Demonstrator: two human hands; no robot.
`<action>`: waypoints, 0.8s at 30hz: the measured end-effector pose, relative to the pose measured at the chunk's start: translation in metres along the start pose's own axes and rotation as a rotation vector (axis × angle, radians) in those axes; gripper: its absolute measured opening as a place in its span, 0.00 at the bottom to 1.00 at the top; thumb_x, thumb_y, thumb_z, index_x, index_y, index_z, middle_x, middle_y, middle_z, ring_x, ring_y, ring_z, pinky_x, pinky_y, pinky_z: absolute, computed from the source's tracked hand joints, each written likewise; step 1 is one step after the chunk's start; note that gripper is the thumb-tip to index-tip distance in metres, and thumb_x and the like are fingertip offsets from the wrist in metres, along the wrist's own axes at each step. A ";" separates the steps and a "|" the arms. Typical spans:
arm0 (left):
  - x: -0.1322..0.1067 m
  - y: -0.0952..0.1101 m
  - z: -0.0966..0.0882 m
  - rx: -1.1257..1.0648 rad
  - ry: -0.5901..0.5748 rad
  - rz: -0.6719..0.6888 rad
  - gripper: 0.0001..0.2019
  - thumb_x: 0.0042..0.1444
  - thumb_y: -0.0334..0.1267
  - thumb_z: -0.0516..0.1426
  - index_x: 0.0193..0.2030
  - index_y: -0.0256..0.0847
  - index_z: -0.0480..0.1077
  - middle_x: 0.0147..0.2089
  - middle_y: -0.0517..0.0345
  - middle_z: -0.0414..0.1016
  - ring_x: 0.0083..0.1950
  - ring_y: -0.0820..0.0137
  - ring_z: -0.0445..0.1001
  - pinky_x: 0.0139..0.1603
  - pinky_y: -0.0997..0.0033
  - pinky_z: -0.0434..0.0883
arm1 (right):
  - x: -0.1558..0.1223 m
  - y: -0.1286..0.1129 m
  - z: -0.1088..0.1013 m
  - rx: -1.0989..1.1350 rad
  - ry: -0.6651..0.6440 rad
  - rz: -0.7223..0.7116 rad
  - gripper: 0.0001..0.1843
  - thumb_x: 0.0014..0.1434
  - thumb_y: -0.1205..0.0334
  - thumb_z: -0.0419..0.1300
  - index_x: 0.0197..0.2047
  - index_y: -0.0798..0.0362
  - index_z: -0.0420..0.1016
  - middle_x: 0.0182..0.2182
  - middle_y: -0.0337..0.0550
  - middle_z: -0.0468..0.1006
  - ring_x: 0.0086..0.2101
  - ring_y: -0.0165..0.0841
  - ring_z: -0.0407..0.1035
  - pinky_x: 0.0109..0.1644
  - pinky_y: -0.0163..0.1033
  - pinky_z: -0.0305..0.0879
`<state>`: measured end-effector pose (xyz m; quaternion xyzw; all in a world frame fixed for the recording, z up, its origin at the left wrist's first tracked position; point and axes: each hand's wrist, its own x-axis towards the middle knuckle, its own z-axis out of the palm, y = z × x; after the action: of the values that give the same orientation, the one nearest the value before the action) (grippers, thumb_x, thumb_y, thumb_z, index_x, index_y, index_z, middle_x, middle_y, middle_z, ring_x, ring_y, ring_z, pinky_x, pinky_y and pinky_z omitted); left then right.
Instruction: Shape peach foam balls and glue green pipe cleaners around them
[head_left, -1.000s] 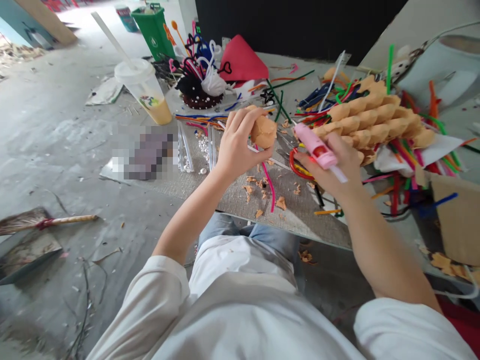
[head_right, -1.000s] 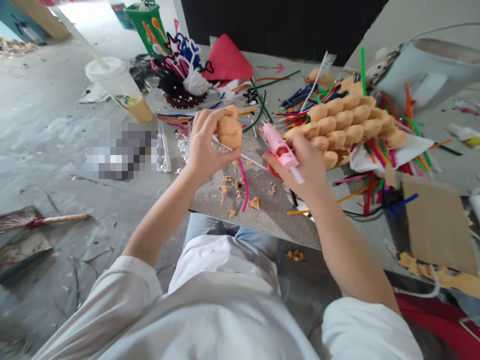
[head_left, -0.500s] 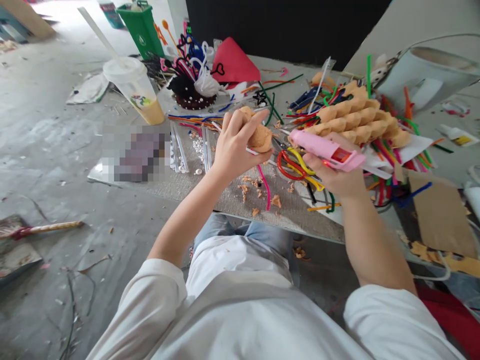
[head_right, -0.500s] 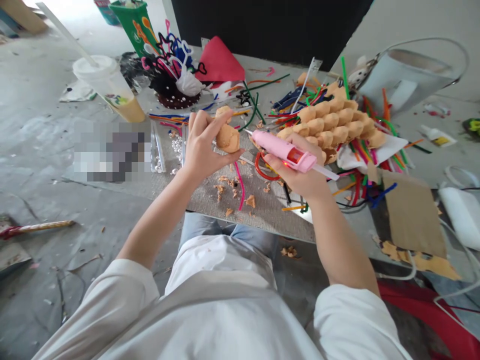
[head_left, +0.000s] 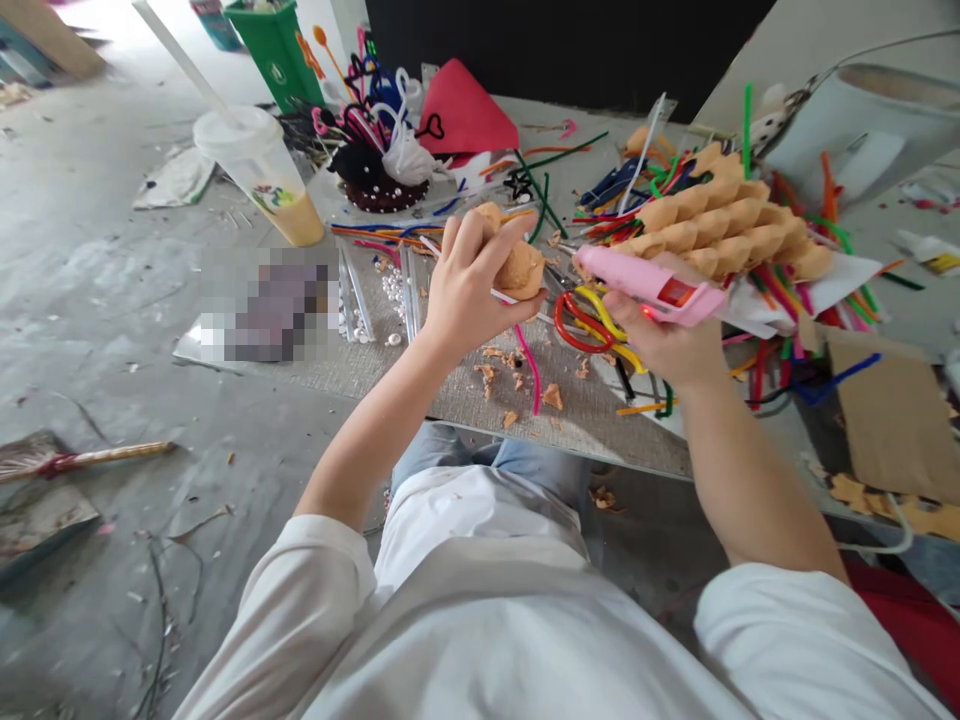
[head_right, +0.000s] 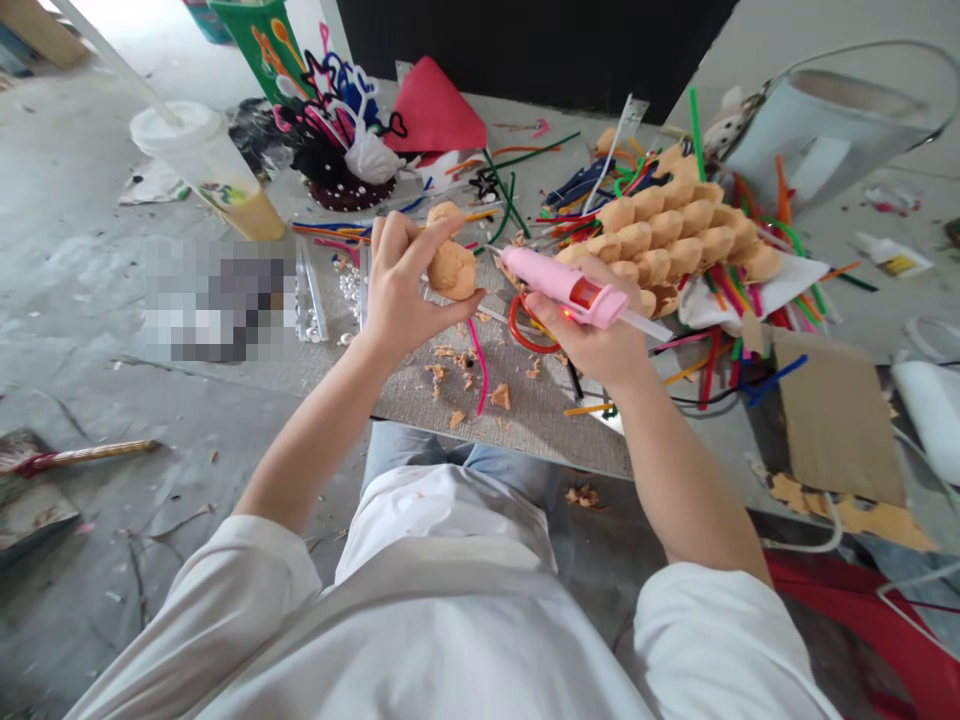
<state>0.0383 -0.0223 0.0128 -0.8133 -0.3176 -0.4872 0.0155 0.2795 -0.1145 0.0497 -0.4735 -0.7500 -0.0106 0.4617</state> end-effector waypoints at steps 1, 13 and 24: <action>0.000 0.000 0.000 -0.003 0.004 -0.002 0.35 0.56 0.60 0.63 0.68 0.51 0.66 0.49 0.48 0.68 0.56 0.51 0.70 0.66 0.37 0.67 | 0.000 0.001 -0.001 0.005 -0.006 -0.007 0.21 0.64 0.38 0.62 0.32 0.46 0.69 0.24 0.40 0.71 0.27 0.36 0.67 0.31 0.45 0.61; 0.000 -0.002 0.000 -0.031 0.034 0.020 0.37 0.56 0.66 0.60 0.68 0.53 0.65 0.49 0.48 0.67 0.55 0.51 0.69 0.66 0.37 0.68 | -0.004 -0.014 -0.005 -0.003 -0.090 -0.040 0.23 0.63 0.35 0.61 0.32 0.45 0.66 0.25 0.39 0.70 0.27 0.37 0.66 0.31 0.46 0.59; -0.002 -0.008 0.004 -0.066 0.004 0.042 0.41 0.55 0.71 0.58 0.70 0.54 0.63 0.48 0.48 0.66 0.56 0.49 0.69 0.63 0.37 0.67 | -0.006 -0.019 -0.002 -0.038 -0.107 -0.005 0.26 0.62 0.30 0.58 0.31 0.45 0.64 0.23 0.38 0.69 0.26 0.37 0.65 0.31 0.45 0.58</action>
<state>0.0366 -0.0158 0.0074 -0.8188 -0.2843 -0.4987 -0.0005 0.2681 -0.1300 0.0547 -0.4803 -0.7743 -0.0006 0.4121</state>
